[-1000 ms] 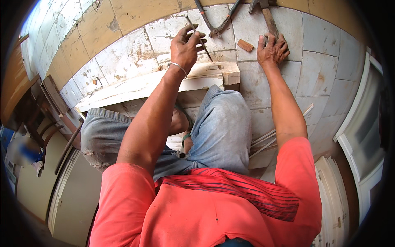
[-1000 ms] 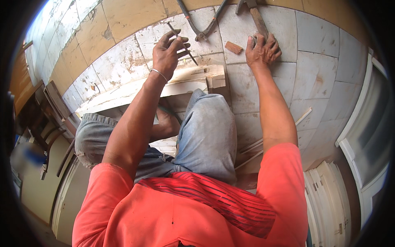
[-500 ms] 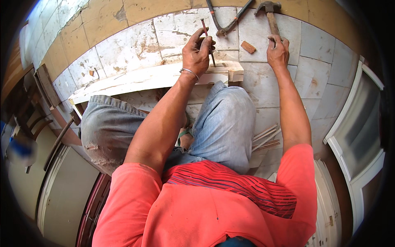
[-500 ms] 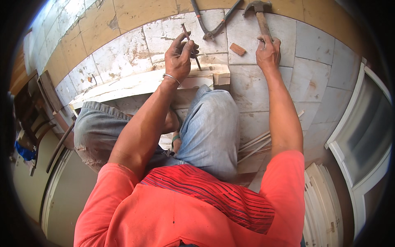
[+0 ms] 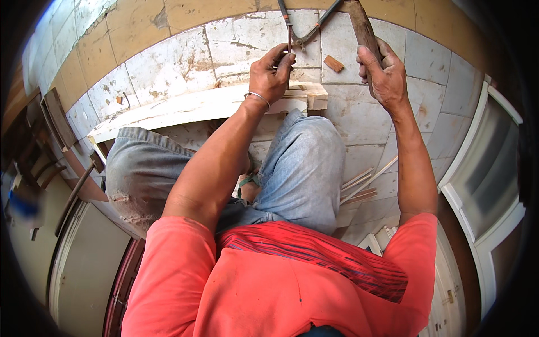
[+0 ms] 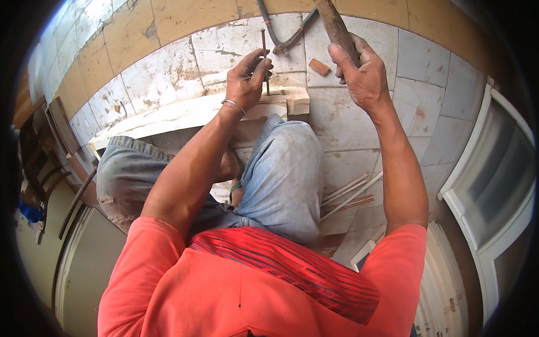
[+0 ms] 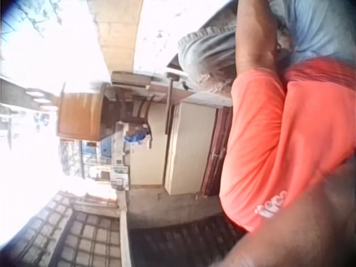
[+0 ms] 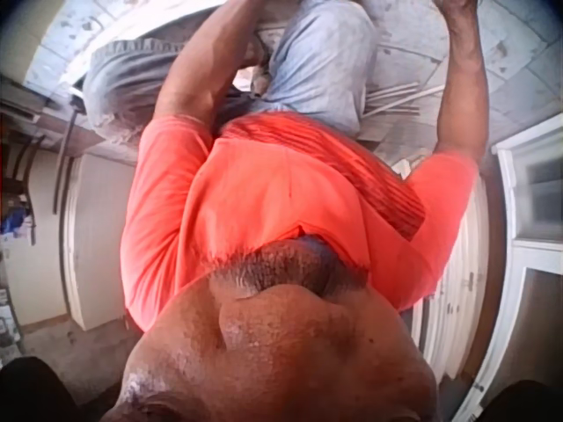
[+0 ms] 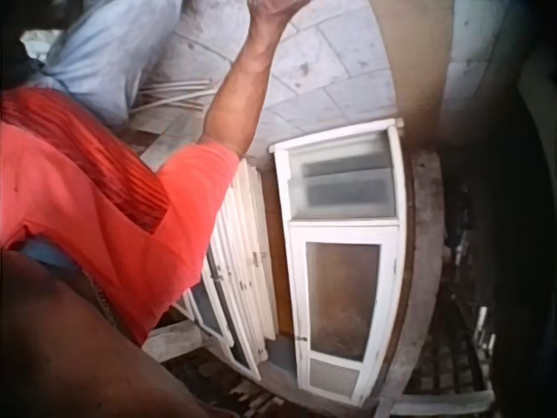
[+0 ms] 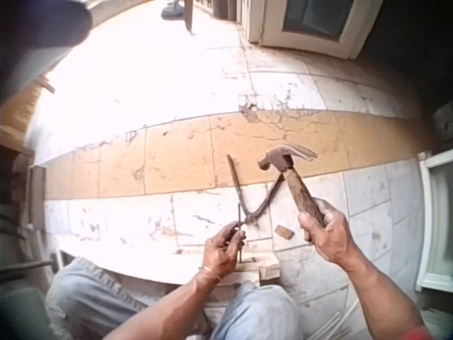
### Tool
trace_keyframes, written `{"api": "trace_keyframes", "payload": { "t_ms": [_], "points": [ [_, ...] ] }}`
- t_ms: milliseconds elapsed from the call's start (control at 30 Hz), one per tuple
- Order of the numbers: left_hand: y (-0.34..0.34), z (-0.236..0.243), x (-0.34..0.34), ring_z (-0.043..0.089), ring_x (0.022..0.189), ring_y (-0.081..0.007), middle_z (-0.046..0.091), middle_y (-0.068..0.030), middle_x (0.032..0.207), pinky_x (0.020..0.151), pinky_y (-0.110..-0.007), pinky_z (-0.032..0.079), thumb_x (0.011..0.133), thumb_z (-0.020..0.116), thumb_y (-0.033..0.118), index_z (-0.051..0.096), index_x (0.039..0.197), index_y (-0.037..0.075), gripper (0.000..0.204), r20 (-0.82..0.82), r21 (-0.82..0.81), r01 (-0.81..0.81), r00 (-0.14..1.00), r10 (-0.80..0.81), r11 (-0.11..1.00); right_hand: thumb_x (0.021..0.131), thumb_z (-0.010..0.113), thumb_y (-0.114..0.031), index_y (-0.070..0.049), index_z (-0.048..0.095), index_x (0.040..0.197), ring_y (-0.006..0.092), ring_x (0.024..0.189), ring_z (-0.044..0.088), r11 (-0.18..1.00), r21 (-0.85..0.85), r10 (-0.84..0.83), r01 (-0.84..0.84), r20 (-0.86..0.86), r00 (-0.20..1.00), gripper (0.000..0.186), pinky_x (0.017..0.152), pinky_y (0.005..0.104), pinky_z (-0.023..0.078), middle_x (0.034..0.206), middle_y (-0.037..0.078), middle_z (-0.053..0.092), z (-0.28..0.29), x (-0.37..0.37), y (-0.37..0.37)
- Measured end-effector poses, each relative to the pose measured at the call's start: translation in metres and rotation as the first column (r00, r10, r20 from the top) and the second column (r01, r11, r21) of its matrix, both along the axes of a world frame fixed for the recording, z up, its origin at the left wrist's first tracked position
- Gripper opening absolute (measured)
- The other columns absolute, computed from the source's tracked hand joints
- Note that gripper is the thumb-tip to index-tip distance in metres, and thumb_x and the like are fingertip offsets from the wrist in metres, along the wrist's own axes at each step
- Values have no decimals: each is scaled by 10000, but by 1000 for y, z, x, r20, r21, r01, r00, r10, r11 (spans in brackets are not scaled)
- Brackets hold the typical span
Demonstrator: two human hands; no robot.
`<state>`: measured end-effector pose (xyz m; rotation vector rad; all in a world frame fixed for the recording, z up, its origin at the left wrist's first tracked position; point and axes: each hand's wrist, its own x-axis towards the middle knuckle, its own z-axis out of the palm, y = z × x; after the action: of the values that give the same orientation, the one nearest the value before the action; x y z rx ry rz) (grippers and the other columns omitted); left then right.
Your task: The person uses a hammer and pliers to remove nails from a wooden frame. They hold the wooden pieces by hand and pull the nails out while sitting on a tiled floor.
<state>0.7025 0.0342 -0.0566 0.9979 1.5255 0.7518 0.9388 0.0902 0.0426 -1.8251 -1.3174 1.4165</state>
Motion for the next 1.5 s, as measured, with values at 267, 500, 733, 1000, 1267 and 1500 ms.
{"api": "trace_keyframes", "payload": {
  "t_ms": [267, 500, 733, 1000, 1267, 1500],
  "points": [
    [0, -5, -1, 705, 794, -144, 743, -106, 895, 717, -287, 561, 956, 671, 193, 669, 1189, 37, 281, 39, 23, -95, 995, 94, 995, 918, 674, -513, 58, 596, 1279, 95, 578, 504, 949, -181, 292, -257, 208, 934, 680, 550, 280, 444, 645, 19, 537, 27, -3, 29],
    [0, -5, 2, 684, 777, -107, 741, -92, 866, 699, -274, 547, 956, 672, 180, 678, 1192, 39, 275, -75, 102, 11, 997, -3, 995, 910, 690, -485, -29, 535, 1411, 94, 550, 489, 929, -116, 369, -350, 243, 897, 695, 498, 280, 427, 628, 9, 513, 47, -6, 51],
    [2, 0, 5, 719, 723, -241, 731, -154, 847, 678, -327, 556, 926, 696, 181, 710, 1135, 61, 242, -98, 157, 26, 995, -10, 987, 975, 655, -302, -25, 510, 1424, 98, 568, 548, 990, -100, 102, -99, 25, 994, 548, 473, 261, 449, 795, 32, 596, 80, -24, 89],
    [1, -6, 1, 674, 711, -112, 731, -102, 802, 667, -285, 534, 941, 688, 197, 698, 1135, 37, 252, -145, 157, 60, 989, -37, 986, 967, 653, -293, -98, 441, 1506, 93, 557, 530, 852, -310, 495, -421, 219, 841, 611, 486, 264, 445, 669, 0, 550, 96, -36, 114],
    [-2, -4, 0, 677, 721, -107, 738, -95, 811, 664, -277, 535, 938, 694, 196, 710, 1134, 33, 256, -133, 102, 53, 990, -40, 993, 967, 642, -296, -137, 463, 1499, 93, 524, 500, 793, -371, 576, -483, 197, 794, 583, 453, 264, 418, 643, -15, 531, 109, -45, 115],
    [0, -5, 2, 676, 721, -114, 738, -95, 817, 675, -281, 538, 933, 697, 200, 711, 1134, 45, 254, -150, 136, 62, 988, -42, 989, 954, 663, -298, -110, 451, 1504, 94, 525, 492, 848, -281, 510, -450, 197, 838, 618, 467, 262, 440, 686, -6, 536, 90, -31, 116]
  ]
}}
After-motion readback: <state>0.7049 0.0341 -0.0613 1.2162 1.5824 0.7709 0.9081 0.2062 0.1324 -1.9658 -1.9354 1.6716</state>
